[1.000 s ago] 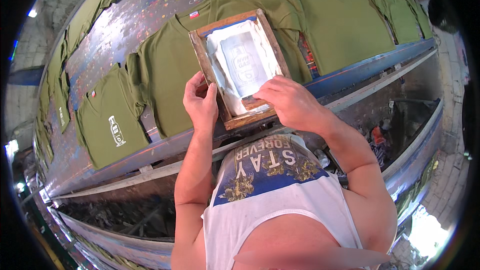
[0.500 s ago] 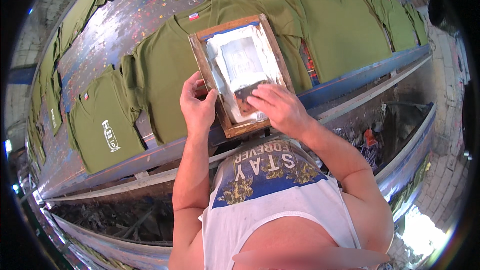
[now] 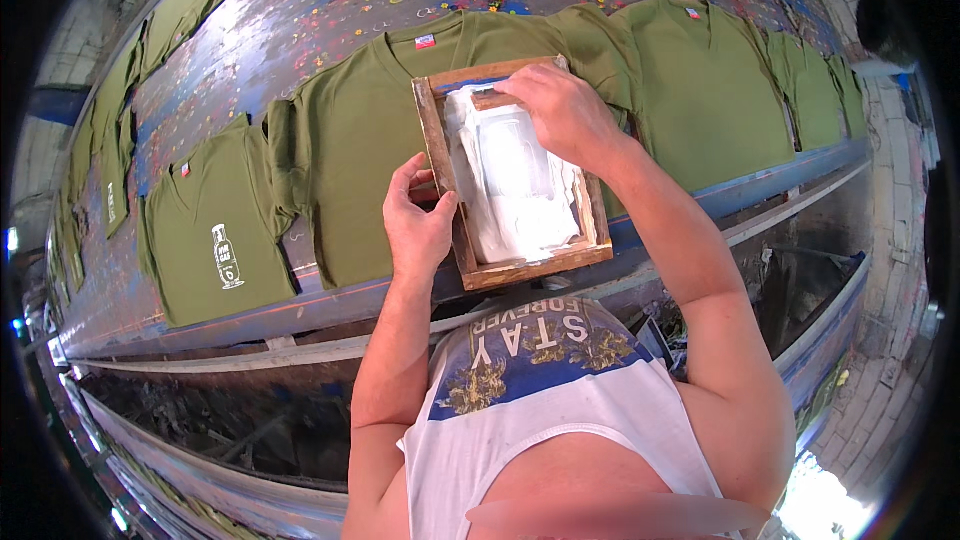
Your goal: The person repeatedly lays out green t-shirts on a workbench, aligns a screen-printing frame over the chest area, and uses a squeegee to pull white ink across the screen to print a logo. After each print, the shirt is folded and set aside, and the process is repeated on new shirts.
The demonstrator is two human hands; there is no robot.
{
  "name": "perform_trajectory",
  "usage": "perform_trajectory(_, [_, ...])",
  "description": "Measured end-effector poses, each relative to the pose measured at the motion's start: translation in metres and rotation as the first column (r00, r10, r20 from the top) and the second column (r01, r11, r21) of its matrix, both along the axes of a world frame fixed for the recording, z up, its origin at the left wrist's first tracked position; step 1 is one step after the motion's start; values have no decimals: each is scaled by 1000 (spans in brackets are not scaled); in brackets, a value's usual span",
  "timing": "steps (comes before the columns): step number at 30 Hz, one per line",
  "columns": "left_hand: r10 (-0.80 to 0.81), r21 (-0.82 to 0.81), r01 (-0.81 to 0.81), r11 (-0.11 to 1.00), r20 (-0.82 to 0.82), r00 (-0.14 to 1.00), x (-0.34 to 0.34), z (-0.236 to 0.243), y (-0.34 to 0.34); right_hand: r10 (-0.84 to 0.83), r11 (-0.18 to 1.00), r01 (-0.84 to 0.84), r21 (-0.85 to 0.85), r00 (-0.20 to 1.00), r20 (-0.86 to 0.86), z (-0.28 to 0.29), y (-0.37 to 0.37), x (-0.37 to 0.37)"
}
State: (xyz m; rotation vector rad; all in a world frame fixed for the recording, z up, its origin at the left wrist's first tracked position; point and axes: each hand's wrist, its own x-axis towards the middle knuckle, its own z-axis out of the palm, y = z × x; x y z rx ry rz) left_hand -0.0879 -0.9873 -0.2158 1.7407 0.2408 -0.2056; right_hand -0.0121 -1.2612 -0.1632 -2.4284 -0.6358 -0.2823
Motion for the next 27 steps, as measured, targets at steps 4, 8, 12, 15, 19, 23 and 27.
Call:
perform_trajectory(4, [4,-2,-4,1000,-5,1000,1,2,0,64,998,-65,-24,998,-27,-6,-2,-2])
perform_trajectory(8, [3,-22,-3,1000,-3,1000,0,4,0,158,985,-164,-49,981,-111,-2,-5,-41])
perform_trajectory(12, [-16,4,16,1000,6,1000,0,4,2,156,986,-163,-42,980,-127,7,3,-101])
perform_trajectory(15, [-18,-28,19,999,34,999,1,0,3,147,988,-151,-17,976,-158,13,9,-146])
perform_trajectory(19, [-17,-19,17,1000,34,999,2,-4,3,165,986,-170,-4,963,-211,16,10,-179])
perform_trajectory(23, [-1,-28,2,1000,42,999,2,-6,3,182,976,-202,-83,963,-197,17,10,-184])
perform_trajectory(27, [20,-34,-18,999,69,997,0,-11,-1,264,961,-275,-34,945,-192,30,8,-180])
